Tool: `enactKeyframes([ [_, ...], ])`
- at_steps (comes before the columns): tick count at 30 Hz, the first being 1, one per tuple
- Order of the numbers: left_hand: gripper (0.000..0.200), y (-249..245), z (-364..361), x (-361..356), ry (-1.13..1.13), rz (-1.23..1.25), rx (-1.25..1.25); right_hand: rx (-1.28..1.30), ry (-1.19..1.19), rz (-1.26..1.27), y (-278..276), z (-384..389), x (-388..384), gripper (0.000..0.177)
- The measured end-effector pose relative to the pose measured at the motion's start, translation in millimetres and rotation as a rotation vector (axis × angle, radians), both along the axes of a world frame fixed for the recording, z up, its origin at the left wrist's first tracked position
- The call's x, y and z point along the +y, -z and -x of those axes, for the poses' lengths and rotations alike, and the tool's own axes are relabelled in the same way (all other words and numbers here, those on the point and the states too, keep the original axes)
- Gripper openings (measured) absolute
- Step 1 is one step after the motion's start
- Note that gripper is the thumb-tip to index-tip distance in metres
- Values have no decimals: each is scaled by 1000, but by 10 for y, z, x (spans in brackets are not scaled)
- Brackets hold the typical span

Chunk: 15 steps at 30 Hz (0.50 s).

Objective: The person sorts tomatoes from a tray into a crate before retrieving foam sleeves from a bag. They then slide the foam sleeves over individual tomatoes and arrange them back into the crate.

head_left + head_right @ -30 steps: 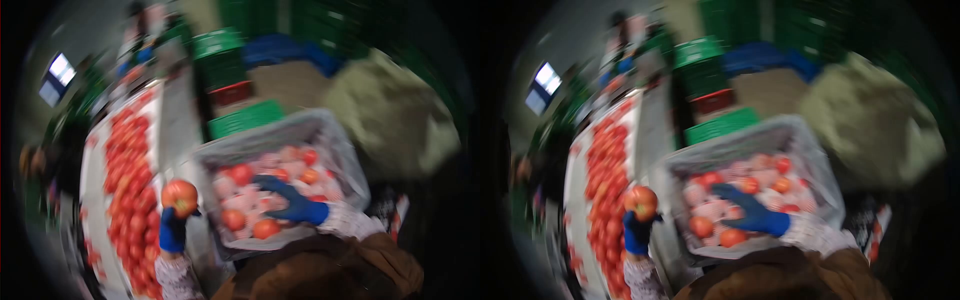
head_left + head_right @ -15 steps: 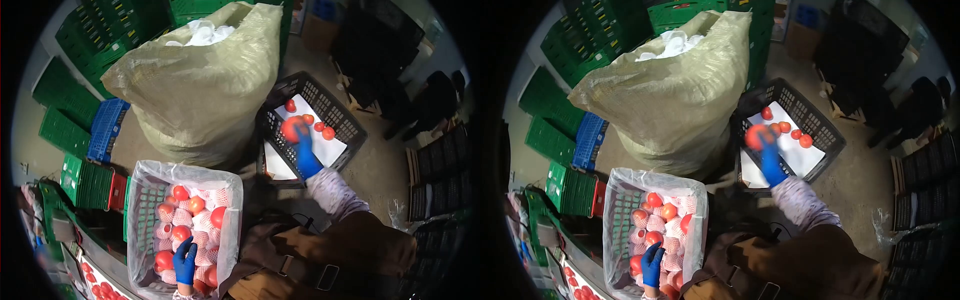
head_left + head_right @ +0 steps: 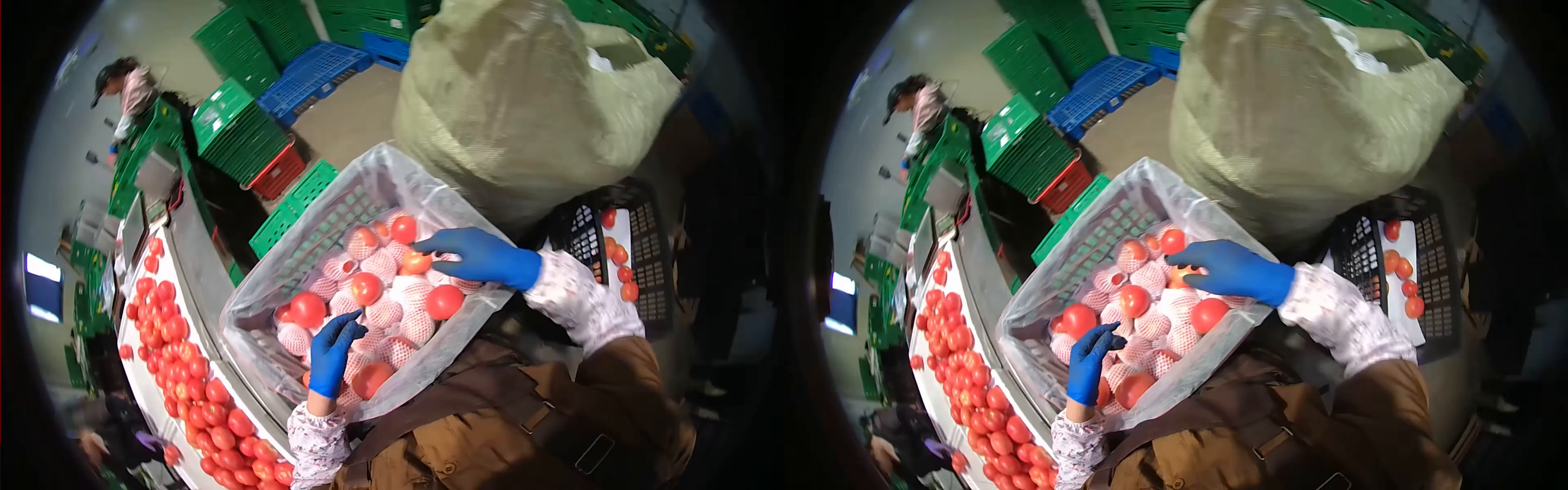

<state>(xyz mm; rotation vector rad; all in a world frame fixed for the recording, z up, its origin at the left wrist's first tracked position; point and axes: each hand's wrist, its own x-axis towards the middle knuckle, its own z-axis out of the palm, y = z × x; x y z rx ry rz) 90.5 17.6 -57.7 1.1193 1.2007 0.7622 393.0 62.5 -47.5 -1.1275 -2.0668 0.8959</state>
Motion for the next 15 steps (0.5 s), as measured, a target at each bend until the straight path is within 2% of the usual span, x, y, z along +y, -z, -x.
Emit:
enactKeyframes([
  [1, 28, 51, 35, -13, -37, -5, 5, -147, -63, -49, 213, 163, 164, 29],
  [2, 27, 108, 59, -12, -83, 9, -16, -148, -92, -55, 414, 312, 324, 29],
  [4, 27, 347, 196, 13, -165, 51, -88, -777, -201, -81, 810, 597, 632, 26],
  [5, 27, 479, 297, 33, -203, 117, -176, -880, -325, -214, 1002, 622, 699, 22],
  [7, 26, 437, 386, 62, -329, 138, -212, -886, -297, -78, 1114, 721, 674, 23],
  [9, 26, 462, 525, 109, -373, 134, -249, -913, -135, -98, 1546, 764, 707, 29],
  [11, 27, 544, 635, 135, -404, 141, -287, -894, -178, -82, 1580, 741, 752, 34],
  [13, 30, 633, 703, 173, -437, 304, -358, -883, -222, 81, 1308, 732, 817, 33],
  [14, 35, 646, 694, 200, -390, 399, -343, -854, -157, 131, 1095, 797, 823, 33],
  [15, 35, 606, 638, 211, -399, 404, -349, -860, -168, 133, 914, 861, 834, 33],
])
